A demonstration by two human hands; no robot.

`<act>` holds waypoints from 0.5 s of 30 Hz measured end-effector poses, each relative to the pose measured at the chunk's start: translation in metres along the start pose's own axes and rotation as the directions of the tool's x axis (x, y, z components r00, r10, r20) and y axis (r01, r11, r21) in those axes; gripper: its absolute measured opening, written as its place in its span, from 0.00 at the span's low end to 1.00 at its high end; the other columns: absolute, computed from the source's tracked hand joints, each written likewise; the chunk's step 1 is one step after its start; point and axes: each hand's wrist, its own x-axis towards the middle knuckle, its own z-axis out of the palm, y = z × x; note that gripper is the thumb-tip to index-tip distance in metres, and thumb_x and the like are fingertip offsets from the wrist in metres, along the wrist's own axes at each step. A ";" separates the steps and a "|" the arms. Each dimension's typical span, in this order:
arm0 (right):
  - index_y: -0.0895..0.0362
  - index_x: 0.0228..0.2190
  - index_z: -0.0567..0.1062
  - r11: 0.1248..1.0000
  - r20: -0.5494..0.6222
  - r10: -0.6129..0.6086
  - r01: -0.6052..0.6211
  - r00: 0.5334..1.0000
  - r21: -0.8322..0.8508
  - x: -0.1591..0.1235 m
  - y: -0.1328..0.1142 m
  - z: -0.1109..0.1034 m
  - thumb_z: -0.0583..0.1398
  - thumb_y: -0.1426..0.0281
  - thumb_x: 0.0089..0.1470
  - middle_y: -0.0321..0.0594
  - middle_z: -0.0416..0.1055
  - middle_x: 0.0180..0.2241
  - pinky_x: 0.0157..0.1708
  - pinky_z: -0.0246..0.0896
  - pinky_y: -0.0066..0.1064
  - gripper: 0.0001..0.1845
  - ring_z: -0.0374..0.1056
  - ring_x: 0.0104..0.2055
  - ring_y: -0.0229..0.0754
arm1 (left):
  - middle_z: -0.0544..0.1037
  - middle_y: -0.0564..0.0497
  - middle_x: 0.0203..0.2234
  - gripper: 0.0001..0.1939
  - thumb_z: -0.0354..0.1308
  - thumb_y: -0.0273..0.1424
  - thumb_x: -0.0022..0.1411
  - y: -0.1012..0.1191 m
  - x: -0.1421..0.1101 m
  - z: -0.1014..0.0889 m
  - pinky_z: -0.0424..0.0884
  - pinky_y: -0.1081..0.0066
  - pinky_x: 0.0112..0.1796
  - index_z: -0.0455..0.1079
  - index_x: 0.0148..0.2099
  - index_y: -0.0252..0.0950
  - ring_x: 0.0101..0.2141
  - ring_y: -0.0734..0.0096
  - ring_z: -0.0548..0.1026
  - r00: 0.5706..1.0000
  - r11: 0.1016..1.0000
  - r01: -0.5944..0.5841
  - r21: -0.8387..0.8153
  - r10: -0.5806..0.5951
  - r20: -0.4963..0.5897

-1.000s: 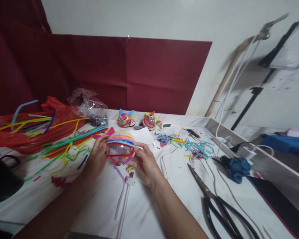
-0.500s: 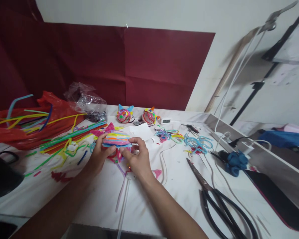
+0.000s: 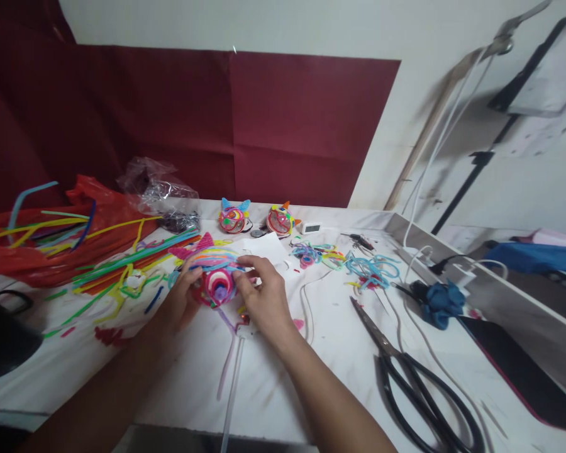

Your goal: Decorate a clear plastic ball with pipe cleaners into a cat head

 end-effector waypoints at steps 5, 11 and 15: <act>0.52 0.32 0.78 0.982 0.004 -0.066 0.066 0.998 -0.177 0.006 0.000 0.002 0.65 0.56 0.54 0.41 0.76 0.38 0.33 0.66 0.34 0.13 0.71 0.34 0.43 | 0.84 0.47 0.44 0.31 0.74 0.34 0.49 -0.003 0.002 -0.003 0.78 0.64 0.41 0.73 0.56 0.40 0.44 0.53 0.83 1.000 1.000 -0.011 0.001 0.011 0.021; 0.52 0.28 0.73 0.988 -0.032 0.006 -0.011 0.999 -0.154 0.011 0.005 0.007 0.67 0.56 0.48 0.37 0.73 0.32 0.34 0.62 0.34 0.14 0.67 0.31 0.41 | 0.84 0.47 0.48 0.36 0.77 0.33 0.45 -0.002 -0.001 -0.004 0.79 0.63 0.45 0.72 0.58 0.43 0.46 0.52 0.84 0.999 1.000 -0.002 0.000 0.002 0.043; 0.52 0.26 0.72 0.992 -0.012 0.058 -0.059 0.998 -0.107 0.013 0.009 0.006 0.67 0.57 0.45 0.36 0.72 0.31 0.32 0.62 0.33 0.14 0.66 0.30 0.40 | 0.85 0.47 0.44 0.38 0.79 0.28 0.42 -0.003 -0.001 -0.006 0.80 0.63 0.45 0.72 0.56 0.42 0.46 0.51 0.84 0.999 1.000 -0.015 0.001 0.015 0.051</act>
